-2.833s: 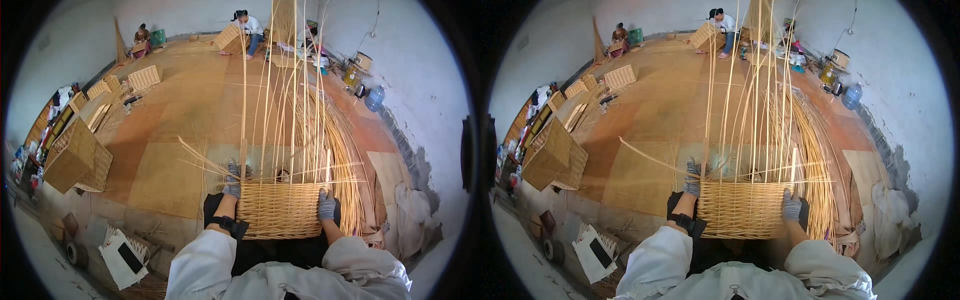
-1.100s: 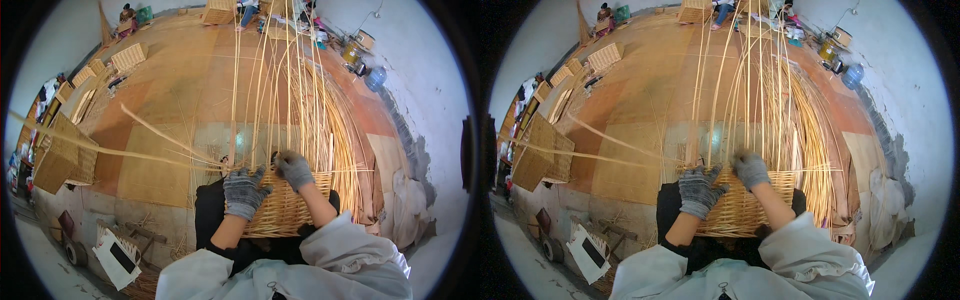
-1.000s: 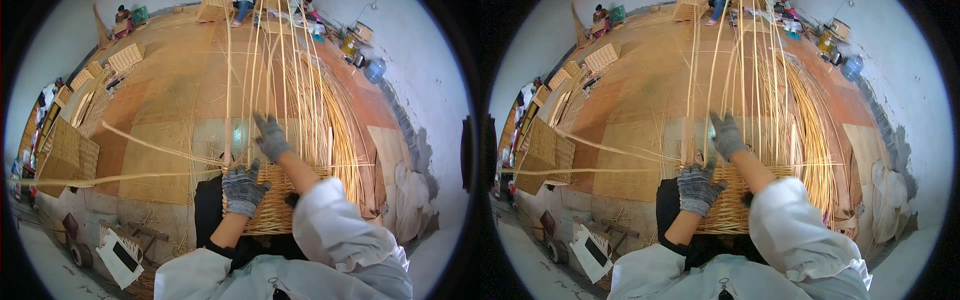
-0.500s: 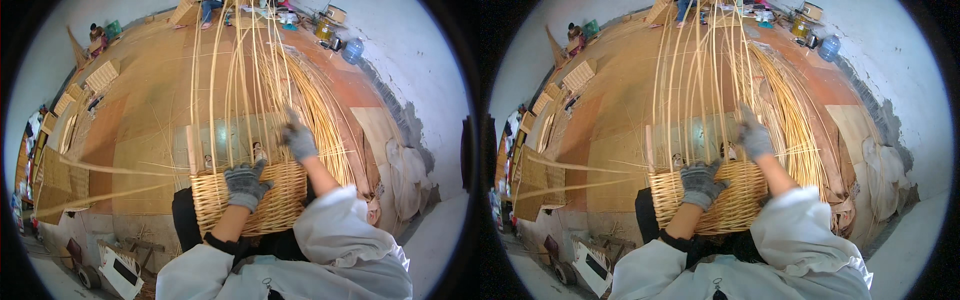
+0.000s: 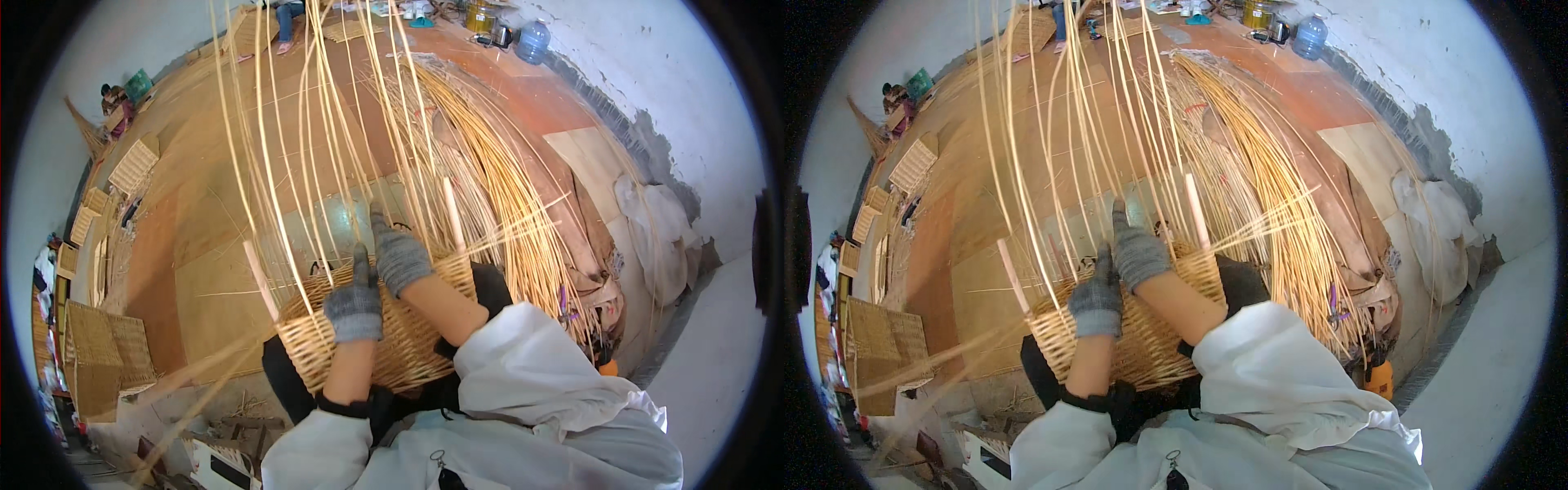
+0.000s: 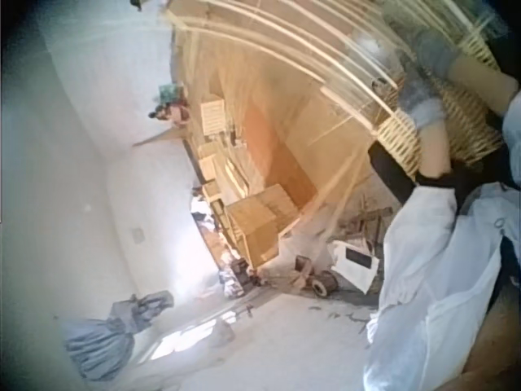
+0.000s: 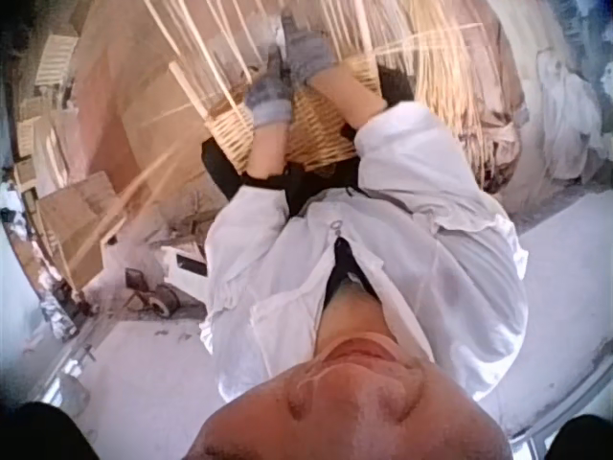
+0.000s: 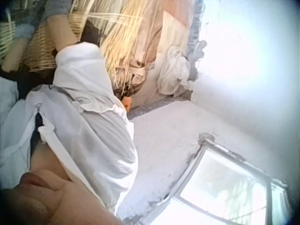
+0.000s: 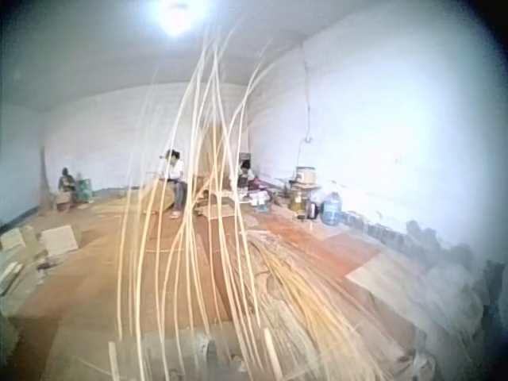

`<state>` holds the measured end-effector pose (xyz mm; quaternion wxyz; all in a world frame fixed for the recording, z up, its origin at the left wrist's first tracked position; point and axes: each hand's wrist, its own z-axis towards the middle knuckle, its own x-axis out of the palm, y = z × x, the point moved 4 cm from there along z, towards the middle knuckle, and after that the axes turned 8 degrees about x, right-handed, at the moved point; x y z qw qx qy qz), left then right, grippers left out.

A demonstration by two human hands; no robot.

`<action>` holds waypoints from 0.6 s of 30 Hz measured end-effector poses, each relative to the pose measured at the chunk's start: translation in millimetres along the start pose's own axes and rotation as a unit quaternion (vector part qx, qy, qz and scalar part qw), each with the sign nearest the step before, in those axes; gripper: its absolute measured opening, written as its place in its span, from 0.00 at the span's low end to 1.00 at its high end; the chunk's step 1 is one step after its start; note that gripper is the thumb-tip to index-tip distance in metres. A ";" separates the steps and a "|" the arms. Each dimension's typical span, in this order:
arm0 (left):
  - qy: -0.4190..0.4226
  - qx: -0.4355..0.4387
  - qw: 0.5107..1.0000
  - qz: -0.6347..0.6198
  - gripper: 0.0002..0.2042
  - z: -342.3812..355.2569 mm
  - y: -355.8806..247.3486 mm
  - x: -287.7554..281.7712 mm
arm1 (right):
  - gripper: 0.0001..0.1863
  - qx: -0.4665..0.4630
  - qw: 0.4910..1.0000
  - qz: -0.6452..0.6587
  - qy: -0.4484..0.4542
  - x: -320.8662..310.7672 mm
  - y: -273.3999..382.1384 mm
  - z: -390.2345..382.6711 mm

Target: Weaving a rectangular wicker or willow basket, measuring dimensions with a tape measure, and trimming excess reeds with shears.

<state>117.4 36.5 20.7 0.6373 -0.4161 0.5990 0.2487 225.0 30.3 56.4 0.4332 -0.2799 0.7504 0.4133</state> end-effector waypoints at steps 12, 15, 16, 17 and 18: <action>-0.443 -0.034 0.726 -0.525 0.16 -116.5 89.4 8.4 | 0.16 -0.313 0.926 0.169 -0.127 23.5 -3.9 -96.5; -0.444 -0.124 0.703 -0.542 0.11 -106.1 124.2 41.8 | 0.11 -0.439 0.859 0.151 -0.216 37.1 88.6 -116.6; -0.422 -0.126 0.738 -0.511 0.12 -101.4 130.1 48.1 | 0.11 -0.415 0.877 0.135 -0.201 47.9 120.8 -119.9; -0.393 -0.123 0.788 -0.458 0.13 -97.2 133.1 52.4 | 0.10 -0.386 0.881 0.120 -0.246 49.5 139.6 -123.7; -0.358 -0.110 0.857 -0.354 0.13 -96.0 134.2 52.1 | 0.10 -0.374 0.896 0.110 -0.214 52.3 149.5 -123.2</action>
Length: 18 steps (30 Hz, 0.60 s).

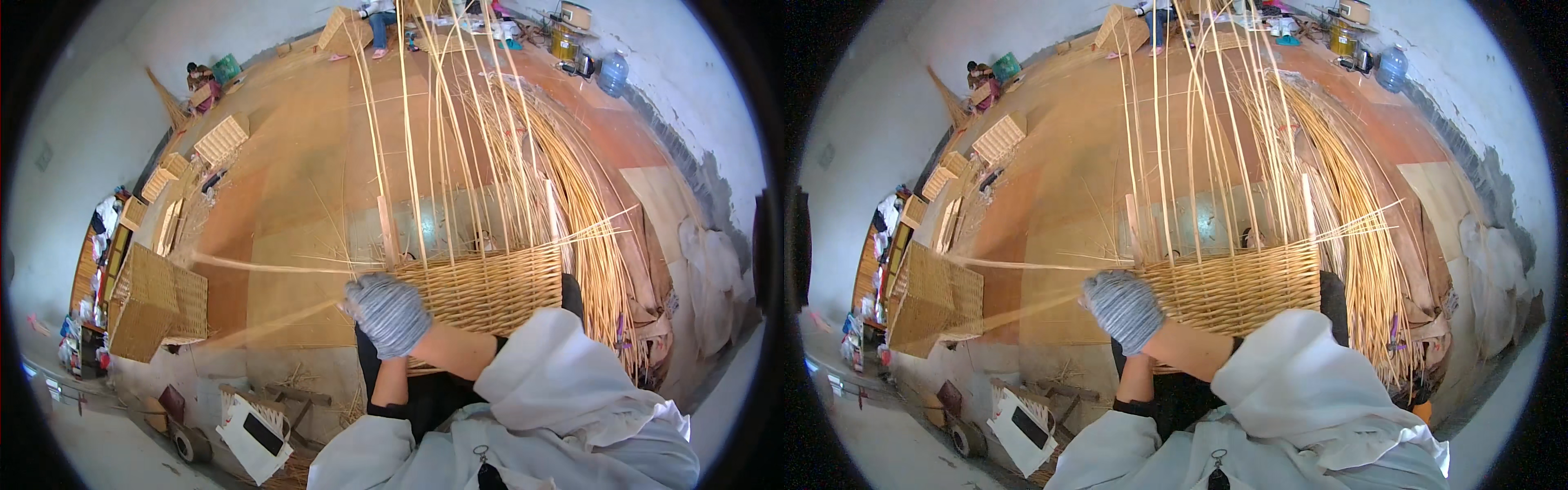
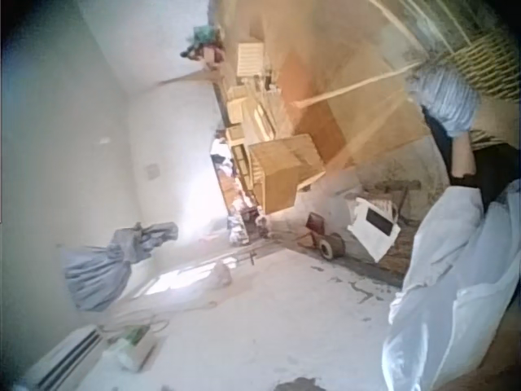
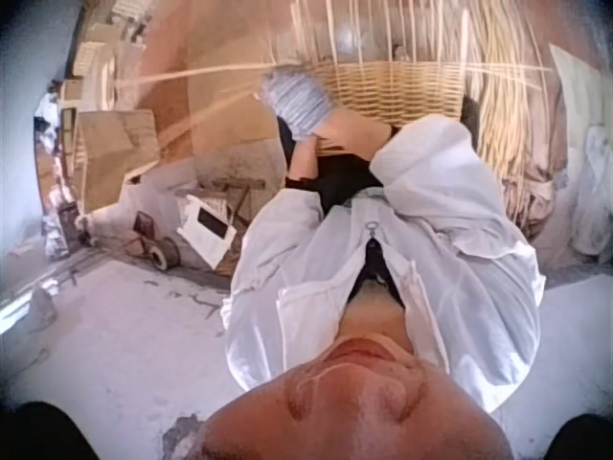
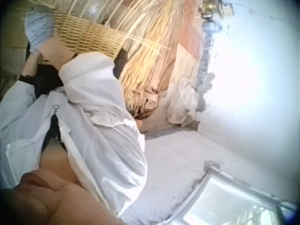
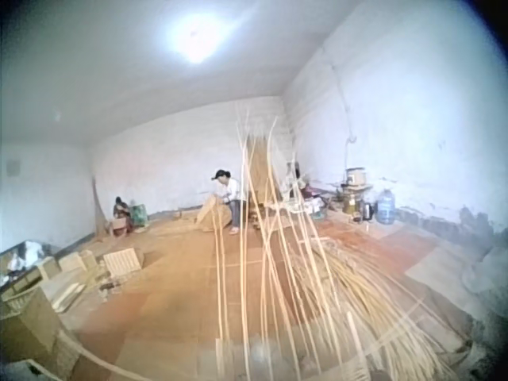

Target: Weaving a rectangular wicker or willow basket, measuring dimensions with a tape measure, and trimming excess reeds with shears.

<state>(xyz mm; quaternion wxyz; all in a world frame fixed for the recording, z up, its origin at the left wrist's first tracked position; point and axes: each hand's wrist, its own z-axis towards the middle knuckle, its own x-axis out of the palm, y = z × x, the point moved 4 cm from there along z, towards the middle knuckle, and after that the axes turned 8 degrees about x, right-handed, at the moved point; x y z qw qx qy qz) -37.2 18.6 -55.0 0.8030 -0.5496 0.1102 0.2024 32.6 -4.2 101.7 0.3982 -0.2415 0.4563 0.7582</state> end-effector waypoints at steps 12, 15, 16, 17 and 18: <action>0.069 0.271 0.942 0.187 0.22 18.2 -86.5 5.0 | 0.16 0.197 0.964 0.087 0.154 10.5 -174.4 37.7; 0.108 0.271 0.902 0.318 0.24 19.3 -93.6 11.6 | 0.22 0.079 0.993 -0.032 0.077 23.9 -150.4 83.2; 0.091 0.252 0.910 0.316 0.24 19.9 -96.0 9.6 | 0.25 0.034 0.995 -0.074 -0.063 13.1 -141.0 84.9; 0.110 0.227 0.914 0.317 0.24 21.9 -96.6 8.2 | 0.26 0.085 0.987 0.073 -0.118 -0.4 -146.8 72.6; 0.112 0.238 0.915 0.305 0.24 22.9 -101.9 9.1 | 0.27 0.155 0.925 0.296 -0.181 -12.2 -158.3 60.4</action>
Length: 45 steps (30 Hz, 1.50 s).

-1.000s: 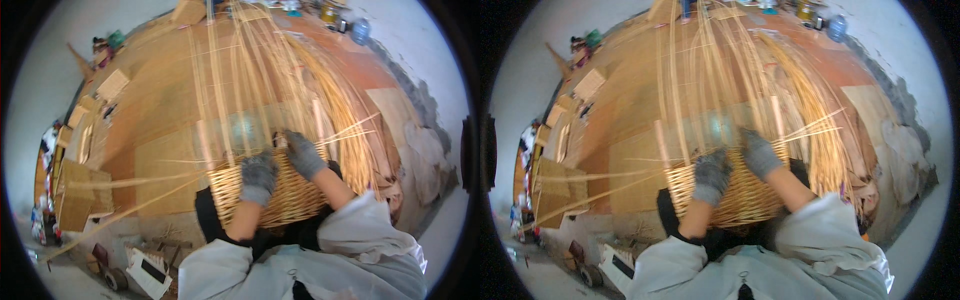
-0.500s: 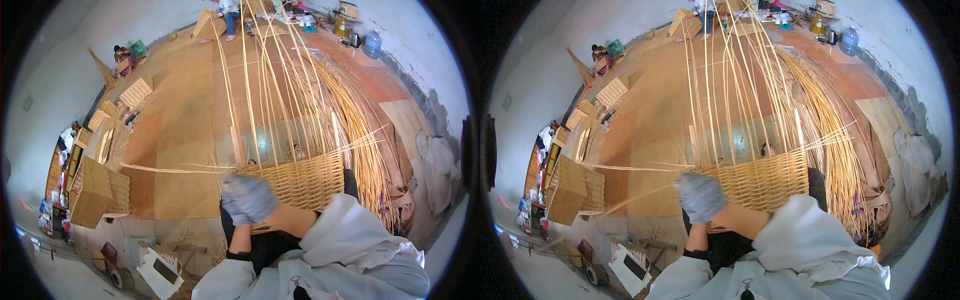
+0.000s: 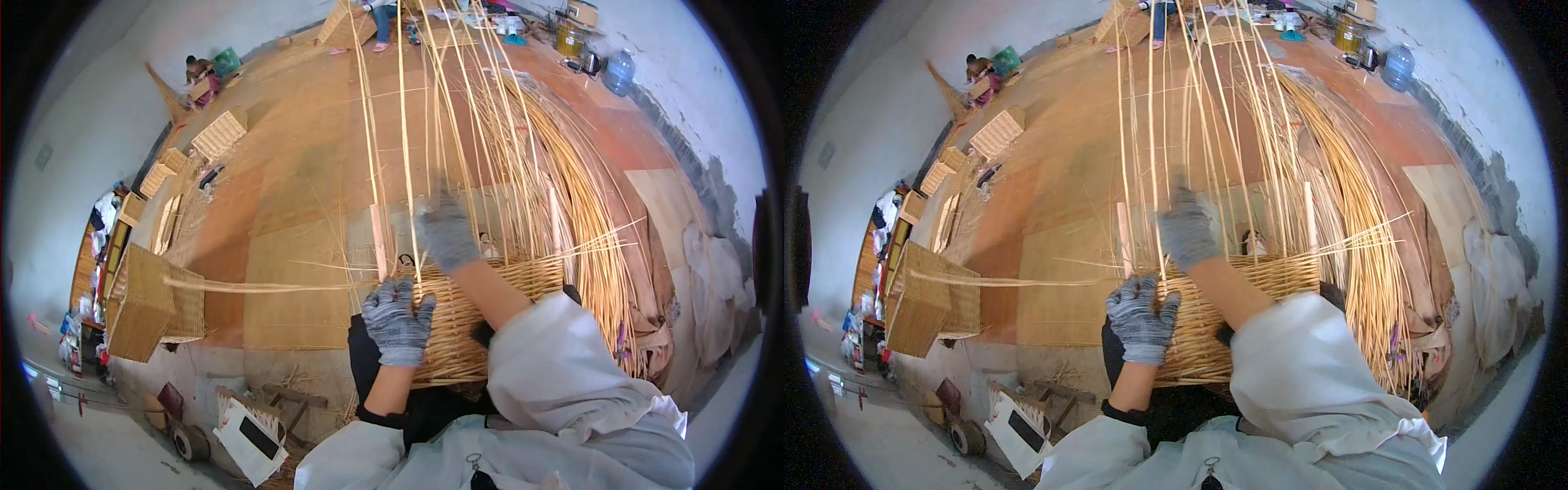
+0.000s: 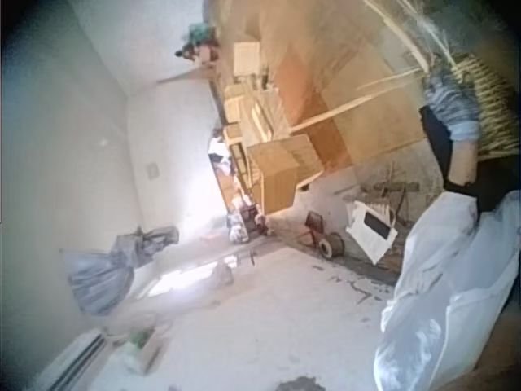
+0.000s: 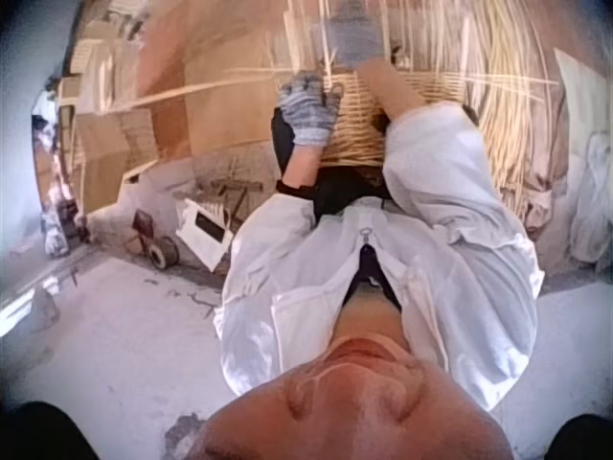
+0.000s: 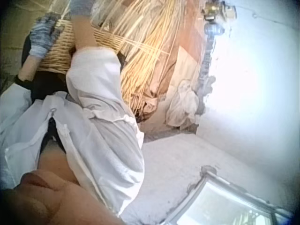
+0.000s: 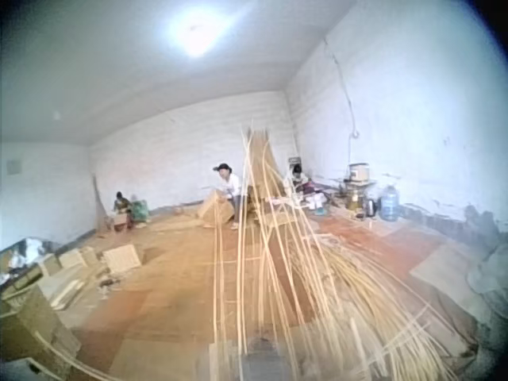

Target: Weaving a rectangular wicker or willow basket, measuring dimensions with a tape measure, and trimming excess reeds with shears.

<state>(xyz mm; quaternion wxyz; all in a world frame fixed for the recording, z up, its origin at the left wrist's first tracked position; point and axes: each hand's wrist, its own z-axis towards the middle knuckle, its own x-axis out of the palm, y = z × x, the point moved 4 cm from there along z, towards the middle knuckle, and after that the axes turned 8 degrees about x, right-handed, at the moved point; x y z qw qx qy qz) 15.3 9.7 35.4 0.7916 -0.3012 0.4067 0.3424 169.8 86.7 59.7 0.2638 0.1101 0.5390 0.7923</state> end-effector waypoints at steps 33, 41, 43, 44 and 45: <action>-0.058 -0.184 0.871 -0.452 0.25 -42.3 53.6 39.9 | 0.10 -0.099 0.363 -0.618 0.690 107.4 -47.5 15.2; 0.007 -0.209 0.887 -0.411 0.22 -33.5 58.8 33.6 | 0.15 -0.322 0.457 -0.628 0.541 6.9 51.4 8.2; -0.012 -0.137 0.919 -0.370 0.21 -30.9 54.3 29.3 | 0.10 -0.129 0.550 -0.589 0.578 -26.9 32.1 -26.1; 0.022 -0.168 0.916 -0.364 0.21 -31.6 54.7 32.6 | 0.10 -0.153 0.573 -0.573 0.565 -40.9 25.7 -42.5; 0.014 -0.188 0.898 -0.397 0.21 -31.9 54.7 33.3 | 0.11 -0.187 0.625 -0.573 0.497 -53.6 22.7 -49.0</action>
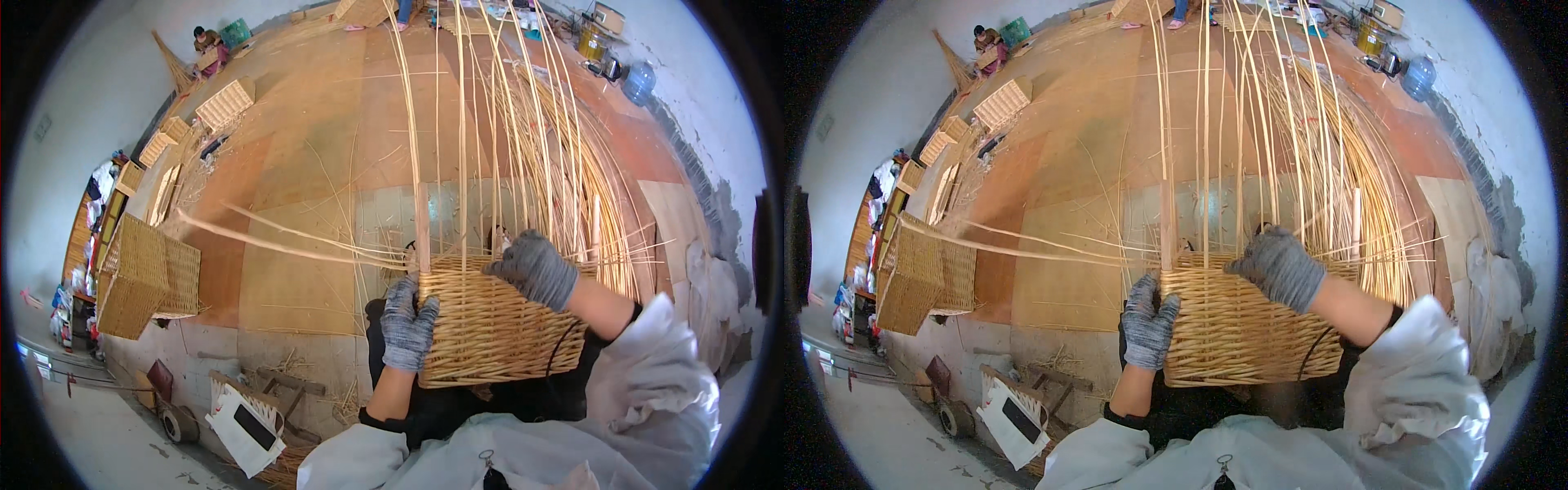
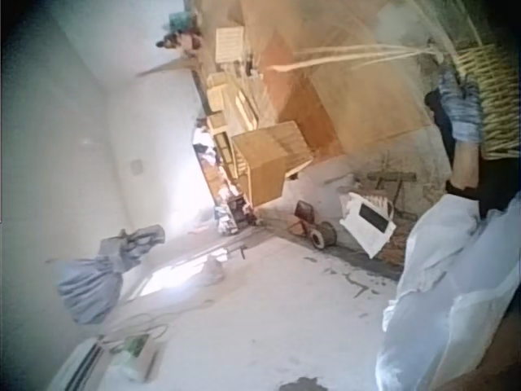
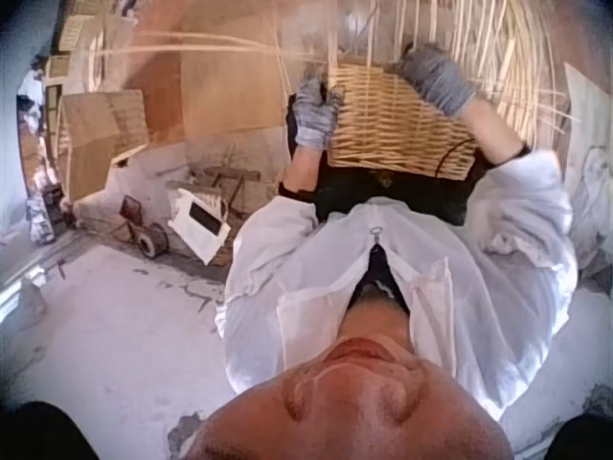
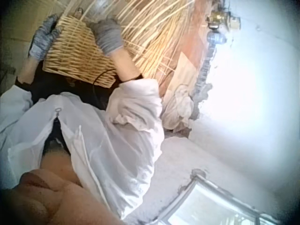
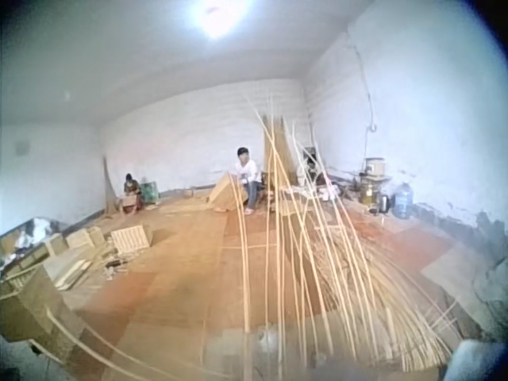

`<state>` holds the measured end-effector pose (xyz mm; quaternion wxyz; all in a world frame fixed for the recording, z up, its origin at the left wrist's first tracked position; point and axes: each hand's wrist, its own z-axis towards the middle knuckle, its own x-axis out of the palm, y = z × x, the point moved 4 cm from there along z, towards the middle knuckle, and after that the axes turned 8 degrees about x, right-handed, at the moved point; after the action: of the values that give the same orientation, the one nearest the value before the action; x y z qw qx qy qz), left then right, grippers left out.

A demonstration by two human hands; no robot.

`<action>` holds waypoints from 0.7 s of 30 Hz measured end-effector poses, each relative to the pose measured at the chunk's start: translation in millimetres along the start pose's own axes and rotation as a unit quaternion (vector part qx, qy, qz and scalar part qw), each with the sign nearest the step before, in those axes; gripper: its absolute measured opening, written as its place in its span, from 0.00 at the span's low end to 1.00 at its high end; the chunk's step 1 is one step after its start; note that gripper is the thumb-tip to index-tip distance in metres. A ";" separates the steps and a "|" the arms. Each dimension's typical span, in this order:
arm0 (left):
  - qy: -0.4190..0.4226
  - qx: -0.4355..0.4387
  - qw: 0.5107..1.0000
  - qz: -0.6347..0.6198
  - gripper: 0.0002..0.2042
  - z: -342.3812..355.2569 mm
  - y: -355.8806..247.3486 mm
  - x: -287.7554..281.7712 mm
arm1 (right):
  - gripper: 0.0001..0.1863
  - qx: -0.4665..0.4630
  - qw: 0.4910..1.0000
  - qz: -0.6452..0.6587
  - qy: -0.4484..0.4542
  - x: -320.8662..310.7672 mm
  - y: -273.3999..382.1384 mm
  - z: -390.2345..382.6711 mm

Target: Weaving a rectangular wicker or willow basket, measuring dimensions with a tape measure, and trimming excess reeds with shears.

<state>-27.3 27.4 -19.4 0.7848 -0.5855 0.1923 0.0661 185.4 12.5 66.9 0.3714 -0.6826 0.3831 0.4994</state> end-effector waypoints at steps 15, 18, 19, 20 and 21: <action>0.016 0.261 0.931 0.253 0.20 6.6 -56.5 8.1 | 0.09 0.065 0.296 0.934 -0.187 73.1 1.8 -8.8; 0.085 0.221 0.903 0.359 0.26 10.2 -75.5 36.4 | 0.12 0.149 0.480 0.858 -0.103 65.8 -23.6 5.2; 0.094 0.204 0.893 0.390 0.28 14.9 -79.2 46.9 | 0.14 0.207 0.602 0.763 -0.114 54.7 -38.3 10.4; 0.095 0.156 0.913 0.365 0.31 17.3 -81.0 53.9 | 0.16 0.224 0.780 0.554 -0.187 33.0 -45.4 29.7; 0.125 0.125 0.912 0.370 0.31 19.7 -81.2 63.6 | 0.18 0.220 0.876 0.290 -0.316 9.0 -43.6 40.4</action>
<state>62.2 13.5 33.8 0.7403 -0.3726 0.4987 0.2537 210.2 65.8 54.5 0.4516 -0.2477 0.5263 0.6765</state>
